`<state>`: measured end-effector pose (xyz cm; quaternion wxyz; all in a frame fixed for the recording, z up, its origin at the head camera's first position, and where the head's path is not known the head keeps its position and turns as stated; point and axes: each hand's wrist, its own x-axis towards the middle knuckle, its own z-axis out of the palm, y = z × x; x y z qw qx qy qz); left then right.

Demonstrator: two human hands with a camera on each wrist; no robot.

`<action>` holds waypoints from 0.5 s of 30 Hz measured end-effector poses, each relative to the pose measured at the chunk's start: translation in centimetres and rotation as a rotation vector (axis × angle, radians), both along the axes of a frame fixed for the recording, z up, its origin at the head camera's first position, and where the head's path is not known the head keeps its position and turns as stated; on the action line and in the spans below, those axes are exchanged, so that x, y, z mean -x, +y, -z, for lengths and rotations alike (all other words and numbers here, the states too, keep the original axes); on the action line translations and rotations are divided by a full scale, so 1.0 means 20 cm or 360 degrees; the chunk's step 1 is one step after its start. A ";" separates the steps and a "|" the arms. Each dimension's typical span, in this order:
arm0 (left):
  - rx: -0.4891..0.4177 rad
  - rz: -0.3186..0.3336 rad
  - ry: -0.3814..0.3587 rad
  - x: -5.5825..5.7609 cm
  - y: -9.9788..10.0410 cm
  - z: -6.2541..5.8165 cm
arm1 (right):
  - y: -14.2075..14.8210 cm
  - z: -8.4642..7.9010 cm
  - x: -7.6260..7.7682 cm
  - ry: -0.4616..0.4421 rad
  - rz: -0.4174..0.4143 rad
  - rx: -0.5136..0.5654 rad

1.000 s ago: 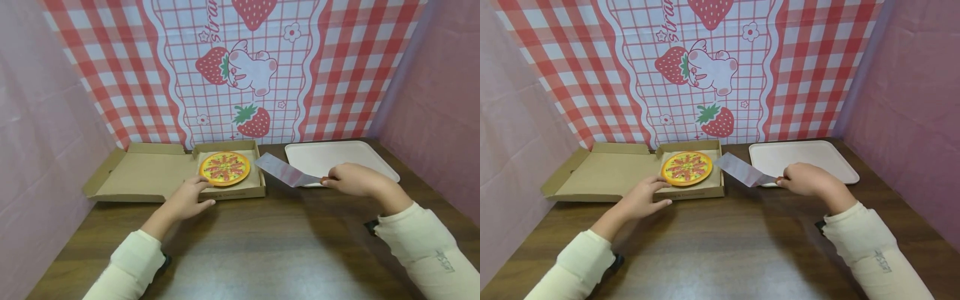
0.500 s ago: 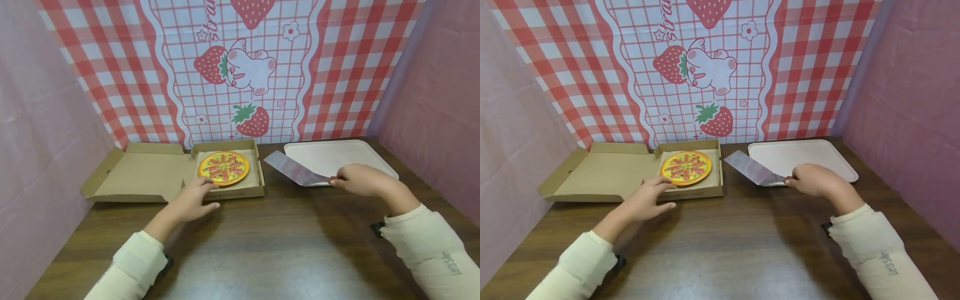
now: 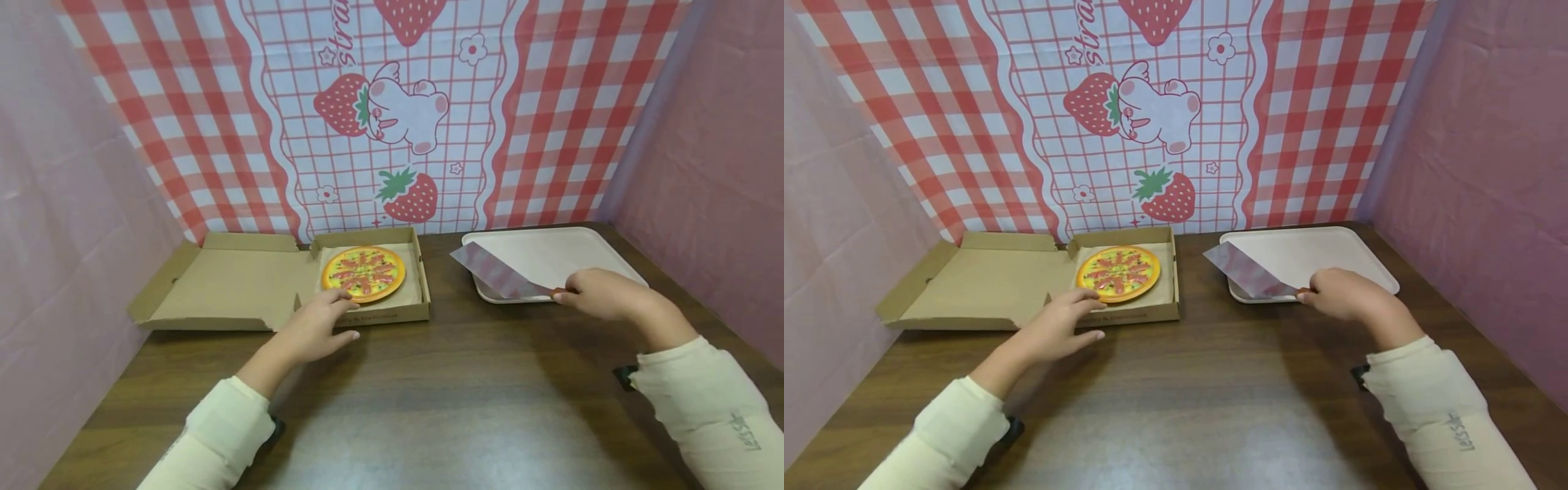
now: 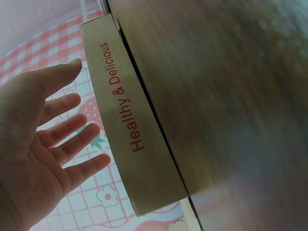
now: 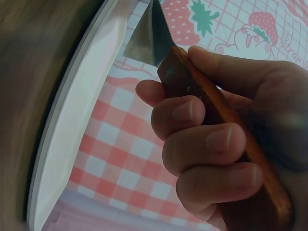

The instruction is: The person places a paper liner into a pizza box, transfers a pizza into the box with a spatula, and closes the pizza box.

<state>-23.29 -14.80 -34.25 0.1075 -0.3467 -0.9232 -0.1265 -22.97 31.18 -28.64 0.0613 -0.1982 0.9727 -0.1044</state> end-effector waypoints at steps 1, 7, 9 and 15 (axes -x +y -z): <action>-0.0003 0.0007 0.0006 0.00 0.00 0.00 | 0.01 0.00 0.00 -0.0005 0.0005 0.0003; -0.0017 0.0055 0.0048 0.00 0.01 0.00 | 0.05 0.02 0.01 -0.0001 0.0034 0.0001; -0.0008 0.0060 0.0062 0.00 0.02 0.00 | 0.07 0.02 0.01 0.0001 0.0041 -0.0005; 0.0020 0.0050 0.0069 0.00 0.03 0.00 | 0.10 0.03 0.01 -0.0018 0.0082 -0.0001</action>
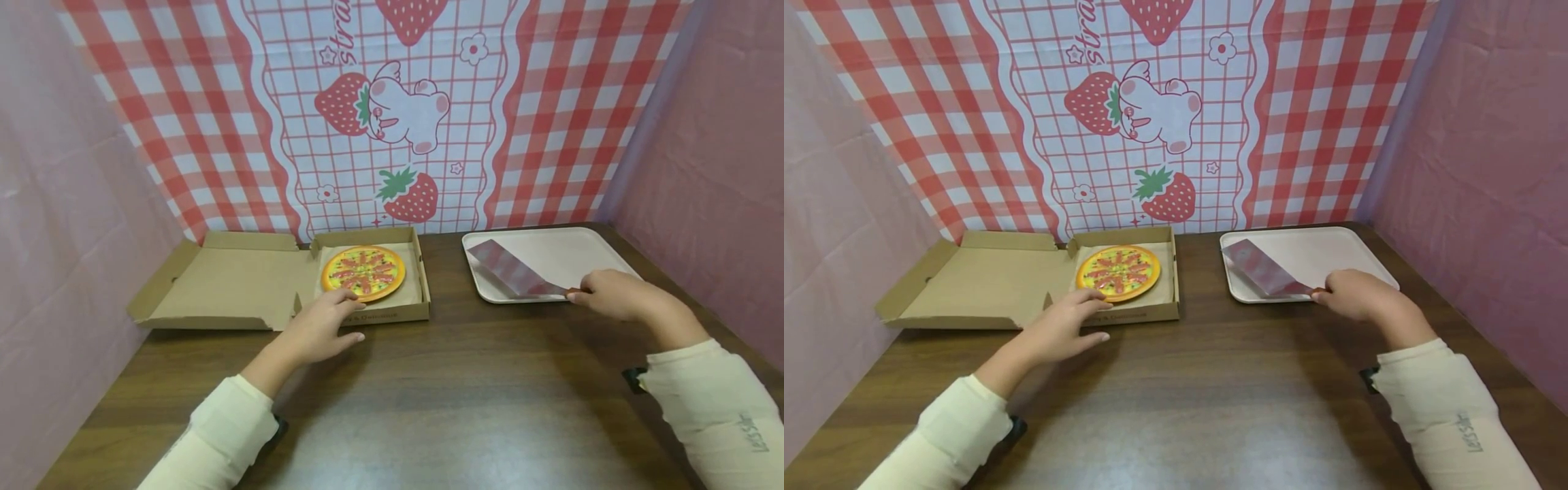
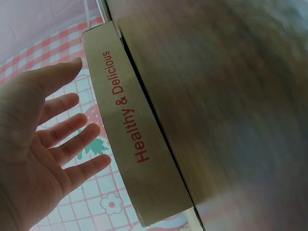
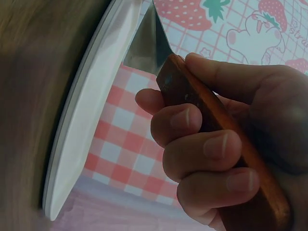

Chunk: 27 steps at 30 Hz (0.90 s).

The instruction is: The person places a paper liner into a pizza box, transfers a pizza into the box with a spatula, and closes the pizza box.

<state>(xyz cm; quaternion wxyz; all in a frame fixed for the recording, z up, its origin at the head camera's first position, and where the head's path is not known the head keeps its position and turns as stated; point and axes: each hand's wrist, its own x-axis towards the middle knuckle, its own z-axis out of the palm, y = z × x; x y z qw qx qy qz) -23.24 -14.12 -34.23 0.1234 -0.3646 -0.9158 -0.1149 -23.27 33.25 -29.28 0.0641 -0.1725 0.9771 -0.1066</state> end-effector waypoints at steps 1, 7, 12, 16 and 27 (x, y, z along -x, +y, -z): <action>0.0006 -0.0007 0.0000 0.00 0.00 0.00 | 0.01 0.00 0.00 0.0001 0.0001 0.0002; 0.0048 -0.0085 -0.0030 0.01 0.00 -0.01 | 0.04 0.00 0.00 0.0024 0.0006 0.0001; 0.0081 -0.0130 -0.0041 0.01 0.00 -0.01 | 0.06 0.01 0.00 0.0025 0.0019 0.0006; 0.0094 -0.0139 -0.0034 0.02 0.00 -0.01 | 0.08 0.01 -0.01 0.0018 0.0036 -0.0004; 0.0044 -0.0224 -0.0085 0.03 -0.03 -0.01 | 0.16 0.02 -0.02 0.0048 0.0063 -0.0033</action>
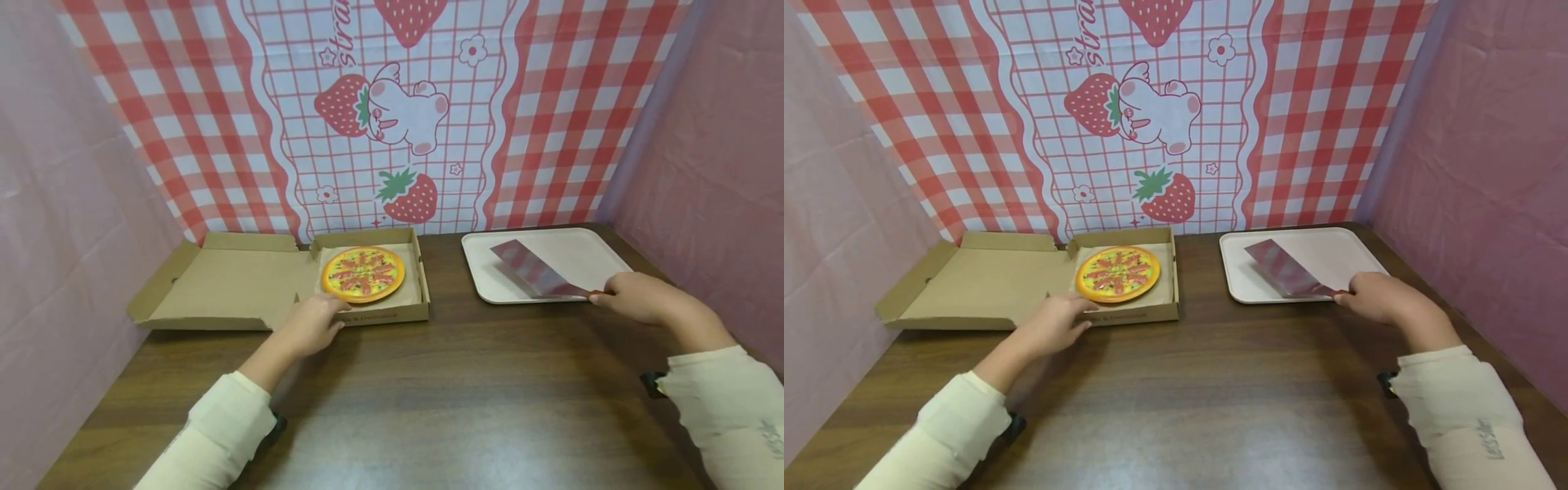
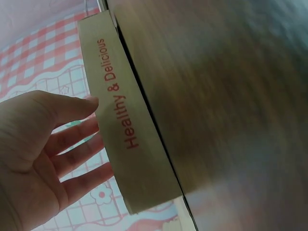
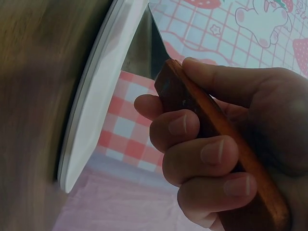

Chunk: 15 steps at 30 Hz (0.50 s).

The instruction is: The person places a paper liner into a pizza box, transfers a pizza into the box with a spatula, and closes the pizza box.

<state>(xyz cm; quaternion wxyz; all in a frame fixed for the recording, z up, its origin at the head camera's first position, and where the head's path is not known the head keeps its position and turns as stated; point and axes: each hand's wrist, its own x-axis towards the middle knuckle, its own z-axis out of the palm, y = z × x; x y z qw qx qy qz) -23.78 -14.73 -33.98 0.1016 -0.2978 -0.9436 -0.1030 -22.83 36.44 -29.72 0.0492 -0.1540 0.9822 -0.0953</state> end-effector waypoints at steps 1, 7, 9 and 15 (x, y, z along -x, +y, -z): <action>-0.0025 -0.0013 0.0014 0.00 -0.01 0.00 | 0.01 0.00 0.00 0.0001 0.0009 -0.0001; -0.0253 -0.0221 0.0134 0.01 -0.07 0.01 | 0.05 0.00 -0.02 0.0000 0.0045 -0.0019; -0.0310 -0.0298 0.0165 0.01 -0.08 0.01 | 0.06 0.00 -0.02 -0.0005 0.0051 -0.0030; -0.0414 -0.0492 0.0178 0.00 -0.11 0.01 | 0.08 0.00 -0.02 -0.0014 0.0055 -0.0037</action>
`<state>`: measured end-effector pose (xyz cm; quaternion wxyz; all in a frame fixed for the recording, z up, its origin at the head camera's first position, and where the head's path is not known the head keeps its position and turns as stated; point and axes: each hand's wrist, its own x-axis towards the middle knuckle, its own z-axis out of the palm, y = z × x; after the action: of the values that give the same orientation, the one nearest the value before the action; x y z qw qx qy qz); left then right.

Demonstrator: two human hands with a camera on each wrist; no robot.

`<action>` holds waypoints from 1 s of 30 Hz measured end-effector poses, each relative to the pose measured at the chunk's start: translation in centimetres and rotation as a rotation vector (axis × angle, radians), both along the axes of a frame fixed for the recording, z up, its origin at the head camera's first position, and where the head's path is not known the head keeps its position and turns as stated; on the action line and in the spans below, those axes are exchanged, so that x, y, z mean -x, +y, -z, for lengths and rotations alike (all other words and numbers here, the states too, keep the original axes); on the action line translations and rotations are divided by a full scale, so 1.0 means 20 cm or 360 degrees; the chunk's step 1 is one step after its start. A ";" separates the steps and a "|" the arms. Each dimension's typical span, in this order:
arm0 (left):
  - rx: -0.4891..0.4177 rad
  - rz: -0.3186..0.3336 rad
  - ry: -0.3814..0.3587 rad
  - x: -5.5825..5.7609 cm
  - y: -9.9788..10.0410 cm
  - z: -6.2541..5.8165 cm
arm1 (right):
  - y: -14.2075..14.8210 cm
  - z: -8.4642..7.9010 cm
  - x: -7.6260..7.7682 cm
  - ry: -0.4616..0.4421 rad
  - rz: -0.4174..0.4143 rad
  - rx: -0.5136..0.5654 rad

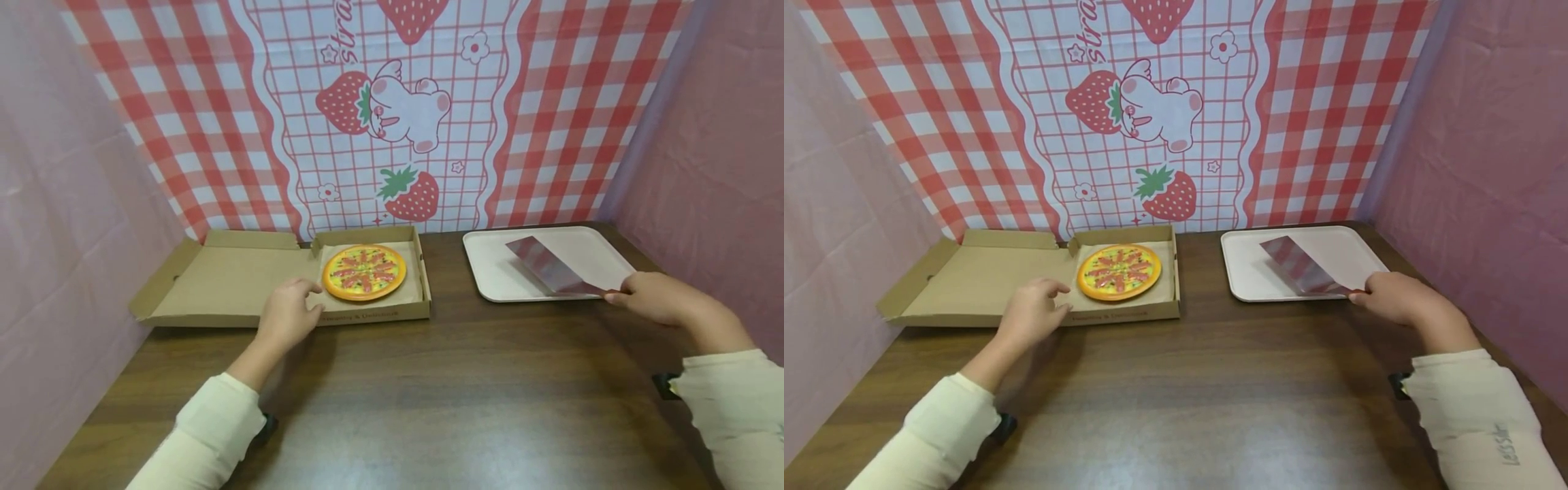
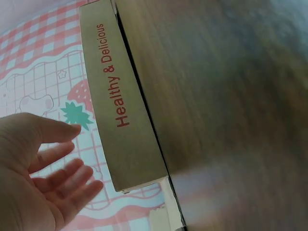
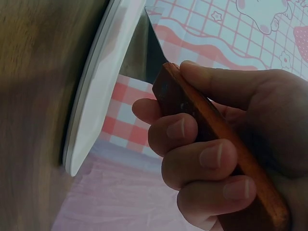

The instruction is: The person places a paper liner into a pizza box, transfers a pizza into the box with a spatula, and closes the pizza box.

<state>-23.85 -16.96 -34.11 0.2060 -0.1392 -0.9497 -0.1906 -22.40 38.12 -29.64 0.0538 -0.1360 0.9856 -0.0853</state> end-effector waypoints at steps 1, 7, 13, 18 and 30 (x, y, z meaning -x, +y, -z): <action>-0.0014 -0.0025 -0.0014 0.00 0.00 0.00 | 0.00 0.00 0.00 -0.0005 0.0002 0.0002; -0.0108 -0.0144 -0.0159 0.00 -0.03 0.00 | 0.02 -0.01 -0.01 -0.0055 0.0007 0.0010; -0.0173 -0.0197 -0.0356 0.00 -0.07 0.01 | 0.03 -0.01 -0.01 -0.0109 0.0033 0.0047; -0.0263 -0.0203 -0.0508 0.01 -0.10 0.02 | 0.04 -0.01 0.00 -0.0141 0.0072 0.0102; -0.0320 -0.0250 -0.0601 0.03 -0.12 0.03 | 0.09 -0.01 0.01 -0.0139 0.0124 0.0109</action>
<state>-24.50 -19.35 -34.66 0.0517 -0.0053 -0.9555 -0.2904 -22.56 39.87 -29.52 0.0888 -0.0953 0.9833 -0.1269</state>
